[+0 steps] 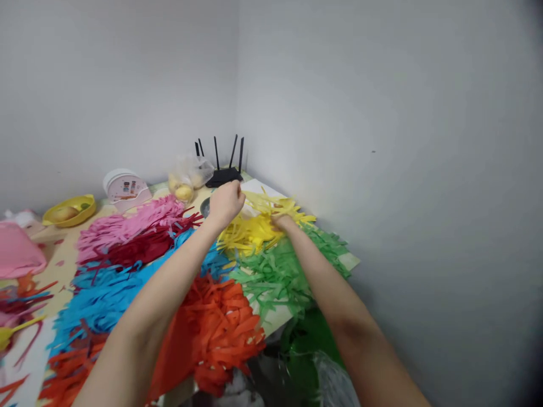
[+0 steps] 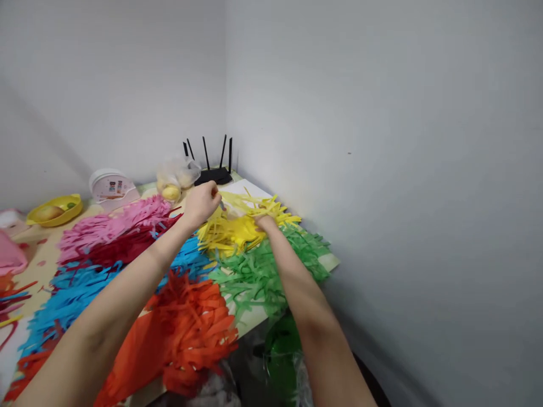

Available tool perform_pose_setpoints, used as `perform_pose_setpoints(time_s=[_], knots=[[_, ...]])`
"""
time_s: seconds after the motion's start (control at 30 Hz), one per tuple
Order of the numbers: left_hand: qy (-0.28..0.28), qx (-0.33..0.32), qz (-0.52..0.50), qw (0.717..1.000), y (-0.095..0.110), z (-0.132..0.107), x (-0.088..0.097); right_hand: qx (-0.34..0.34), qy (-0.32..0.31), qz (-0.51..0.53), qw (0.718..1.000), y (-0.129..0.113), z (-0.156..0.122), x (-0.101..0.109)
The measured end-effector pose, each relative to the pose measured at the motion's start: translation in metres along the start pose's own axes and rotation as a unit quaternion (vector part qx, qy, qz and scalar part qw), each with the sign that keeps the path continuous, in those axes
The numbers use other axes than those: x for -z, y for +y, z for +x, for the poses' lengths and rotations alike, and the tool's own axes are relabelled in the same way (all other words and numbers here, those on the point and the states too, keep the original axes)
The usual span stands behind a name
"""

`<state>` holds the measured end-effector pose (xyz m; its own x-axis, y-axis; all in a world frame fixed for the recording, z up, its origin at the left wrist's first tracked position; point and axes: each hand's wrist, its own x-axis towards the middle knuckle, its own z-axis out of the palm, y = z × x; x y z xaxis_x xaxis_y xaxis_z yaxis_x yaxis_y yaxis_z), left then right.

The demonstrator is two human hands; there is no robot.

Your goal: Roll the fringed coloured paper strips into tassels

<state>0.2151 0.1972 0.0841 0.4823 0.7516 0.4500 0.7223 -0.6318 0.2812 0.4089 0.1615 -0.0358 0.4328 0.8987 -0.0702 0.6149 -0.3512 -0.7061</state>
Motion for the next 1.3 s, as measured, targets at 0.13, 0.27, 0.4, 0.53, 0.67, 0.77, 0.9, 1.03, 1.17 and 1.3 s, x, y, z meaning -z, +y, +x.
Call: perform_pose_setpoints(time_s=[0.13, 0.27, 0.4, 0.53, 0.67, 0.77, 0.9, 1.03, 1.17, 1.3], knots=[[0.056, 0.047, -0.122, 0.990, -0.015, -0.008, 0.026, -0.029, -0.013, 0.234, 0.972, 0.003, -0.011, 0.010], [0.153, 0.049, -0.201, 0.966, -0.035, -0.014, 0.077, -0.053, -0.022, 0.332, 0.941, 0.011, -0.021, 0.024], [0.260, 0.068, -0.180, 0.946, -0.071, -0.049, 0.147, -0.036, 0.019, 0.354, 0.934, 0.009, -0.035, 0.044], [0.258, 0.056, -0.063, 0.962, -0.098, -0.122, 0.185, 0.047, 0.126, 0.370, 0.919, -0.041, -0.078, 0.051], [0.146, 0.024, 0.097, 0.984, -0.096, -0.194, 0.174, 0.389, 0.282, 0.228, 0.847, -0.136, -0.174, 0.018], [0.061, 0.001, 0.195, 0.979, -0.088, -0.234, 0.161, 0.602, 0.165, 0.012, 0.782, -0.191, -0.234, -0.031], [0.017, -0.014, 0.205, 0.979, -0.100, -0.278, 0.161, 0.649, 0.090, -0.110, 0.747, -0.212, -0.248, -0.088], [0.011, 0.078, -0.001, 0.997, -0.132, -0.305, 0.171, 0.627, -0.006, -0.075, 0.776, -0.210, -0.239, -0.101], [-0.002, 0.168, -0.213, 0.963, -0.152, -0.312, 0.180, 0.545, -0.110, 0.010, 0.831, -0.219, -0.245, -0.088], [0.006, 0.208, -0.304, 0.930, -0.151, -0.310, 0.184, 0.483, -0.114, 0.056, 0.867, -0.224, -0.247, -0.081]])
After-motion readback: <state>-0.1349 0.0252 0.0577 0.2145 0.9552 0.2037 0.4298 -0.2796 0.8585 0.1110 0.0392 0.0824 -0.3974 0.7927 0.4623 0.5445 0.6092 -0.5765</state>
